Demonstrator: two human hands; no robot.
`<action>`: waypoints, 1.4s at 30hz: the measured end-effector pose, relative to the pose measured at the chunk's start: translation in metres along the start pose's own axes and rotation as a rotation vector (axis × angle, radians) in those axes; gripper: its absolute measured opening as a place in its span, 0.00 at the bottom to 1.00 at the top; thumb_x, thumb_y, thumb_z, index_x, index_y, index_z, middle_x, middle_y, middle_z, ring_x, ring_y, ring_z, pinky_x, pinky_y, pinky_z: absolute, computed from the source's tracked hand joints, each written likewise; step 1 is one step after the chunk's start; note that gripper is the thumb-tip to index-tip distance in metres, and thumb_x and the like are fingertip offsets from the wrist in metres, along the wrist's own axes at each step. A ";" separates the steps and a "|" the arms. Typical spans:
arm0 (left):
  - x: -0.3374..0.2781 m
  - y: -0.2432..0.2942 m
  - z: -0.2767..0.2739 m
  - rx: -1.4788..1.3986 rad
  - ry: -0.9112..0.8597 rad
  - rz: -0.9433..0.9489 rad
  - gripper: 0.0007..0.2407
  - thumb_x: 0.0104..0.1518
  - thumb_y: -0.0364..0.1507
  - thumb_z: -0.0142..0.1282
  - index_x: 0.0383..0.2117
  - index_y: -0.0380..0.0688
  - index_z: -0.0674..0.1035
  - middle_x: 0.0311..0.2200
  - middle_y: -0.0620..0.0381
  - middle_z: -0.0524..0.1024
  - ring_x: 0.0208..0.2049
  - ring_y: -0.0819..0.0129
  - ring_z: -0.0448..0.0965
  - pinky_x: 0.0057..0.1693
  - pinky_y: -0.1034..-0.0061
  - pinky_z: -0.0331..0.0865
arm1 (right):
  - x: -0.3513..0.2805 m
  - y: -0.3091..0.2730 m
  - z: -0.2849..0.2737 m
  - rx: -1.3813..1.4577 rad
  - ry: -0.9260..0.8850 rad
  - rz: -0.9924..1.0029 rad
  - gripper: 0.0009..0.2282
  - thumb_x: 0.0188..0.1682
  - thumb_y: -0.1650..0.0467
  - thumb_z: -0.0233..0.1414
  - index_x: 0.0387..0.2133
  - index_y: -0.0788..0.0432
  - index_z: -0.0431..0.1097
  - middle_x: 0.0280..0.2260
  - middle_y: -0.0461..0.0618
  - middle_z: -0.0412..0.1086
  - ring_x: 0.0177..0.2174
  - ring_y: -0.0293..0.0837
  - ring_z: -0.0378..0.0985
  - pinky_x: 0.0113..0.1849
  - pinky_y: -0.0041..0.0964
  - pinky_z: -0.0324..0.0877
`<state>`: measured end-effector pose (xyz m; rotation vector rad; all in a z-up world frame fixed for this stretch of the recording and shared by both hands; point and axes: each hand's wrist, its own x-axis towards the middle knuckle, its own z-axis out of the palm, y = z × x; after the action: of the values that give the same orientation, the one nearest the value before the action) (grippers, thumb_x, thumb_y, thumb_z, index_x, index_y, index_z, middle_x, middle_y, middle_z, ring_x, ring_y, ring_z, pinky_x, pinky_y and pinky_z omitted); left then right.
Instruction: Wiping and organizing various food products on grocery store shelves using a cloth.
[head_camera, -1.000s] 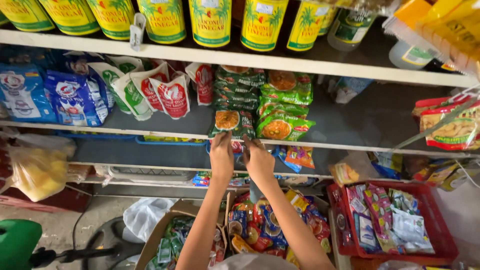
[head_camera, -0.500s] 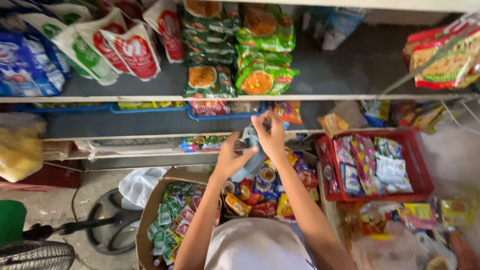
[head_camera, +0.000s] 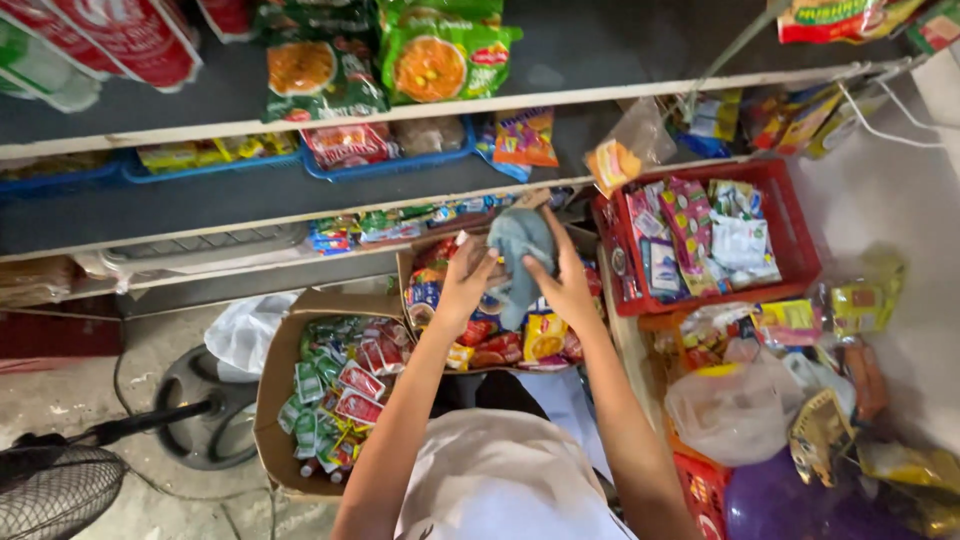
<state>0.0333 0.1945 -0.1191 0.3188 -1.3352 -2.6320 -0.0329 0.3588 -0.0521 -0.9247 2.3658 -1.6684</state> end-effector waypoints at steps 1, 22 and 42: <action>-0.003 -0.010 -0.007 -0.002 0.000 -0.009 0.13 0.66 0.28 0.53 0.55 0.37 0.72 0.45 0.58 0.76 0.44 0.74 0.77 0.50 0.71 0.78 | -0.010 0.012 -0.006 -0.002 0.001 0.009 0.32 0.53 0.68 0.57 0.69 0.63 0.52 0.66 0.59 0.59 0.64 0.48 0.61 0.61 0.40 0.57; -0.081 -0.209 -0.152 0.114 0.500 -0.255 0.11 0.58 0.33 0.59 0.41 0.38 0.81 0.30 0.54 0.81 0.28 0.66 0.80 0.32 0.75 0.71 | -0.106 0.223 0.044 -0.255 -0.376 0.356 0.23 0.49 0.61 0.59 0.47 0.69 0.69 0.39 0.62 0.77 0.39 0.56 0.81 0.43 0.47 0.73; -0.023 -0.263 -0.282 0.570 0.677 -0.129 0.19 0.65 0.40 0.45 0.52 0.37 0.76 0.47 0.39 0.80 0.50 0.47 0.79 0.58 0.60 0.70 | -0.071 0.394 0.268 0.054 -0.565 0.411 0.25 0.35 0.72 0.62 0.50 0.55 0.70 0.45 0.50 0.75 0.47 0.46 0.78 0.50 0.38 0.71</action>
<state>0.1158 0.1358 -0.4919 1.2636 -1.7695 -1.8581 -0.0284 0.2607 -0.5243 -0.7121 1.9464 -1.1252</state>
